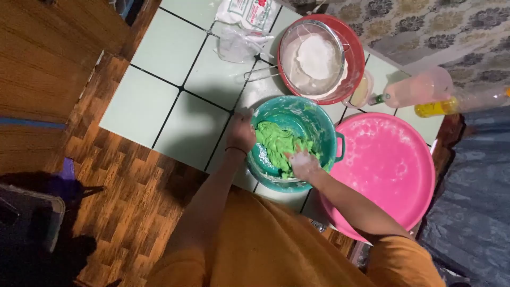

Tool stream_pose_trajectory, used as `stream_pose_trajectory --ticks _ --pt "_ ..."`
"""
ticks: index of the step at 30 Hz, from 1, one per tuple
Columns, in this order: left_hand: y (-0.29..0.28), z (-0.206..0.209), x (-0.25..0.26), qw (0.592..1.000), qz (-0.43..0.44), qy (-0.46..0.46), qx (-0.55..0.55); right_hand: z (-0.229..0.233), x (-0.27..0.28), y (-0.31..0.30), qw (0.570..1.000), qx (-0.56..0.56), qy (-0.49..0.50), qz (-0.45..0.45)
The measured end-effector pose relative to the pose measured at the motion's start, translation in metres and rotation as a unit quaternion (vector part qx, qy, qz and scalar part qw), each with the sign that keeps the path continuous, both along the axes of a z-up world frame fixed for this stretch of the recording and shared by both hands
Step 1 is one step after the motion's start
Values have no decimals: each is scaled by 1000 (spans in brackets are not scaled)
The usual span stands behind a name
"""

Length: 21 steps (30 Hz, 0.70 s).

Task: A person is kneading a green-colored dough in a light blue bowl on a tiled counter, occasionally adding liquid from a small container.

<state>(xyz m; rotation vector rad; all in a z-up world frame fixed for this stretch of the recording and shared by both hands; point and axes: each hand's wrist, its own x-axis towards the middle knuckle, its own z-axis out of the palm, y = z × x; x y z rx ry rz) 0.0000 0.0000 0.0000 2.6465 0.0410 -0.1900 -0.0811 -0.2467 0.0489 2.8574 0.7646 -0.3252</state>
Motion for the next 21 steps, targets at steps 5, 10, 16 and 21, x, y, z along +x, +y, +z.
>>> stream_pose_trajectory --ticks 5,10,16,21 --pt "-2 5 -14 981 26 -180 -60 3 39 39 901 20 -429 65" --pt "-7 -12 -9 996 35 -17 -77 -69 83 47 957 24 -176 -231" --pt "-7 19 -6 992 9 -111 52 -64 117 -5 975 84 162 -123" --pt "-12 7 -4 936 -31 -304 173 41 70 33 939 -26 322 -116"
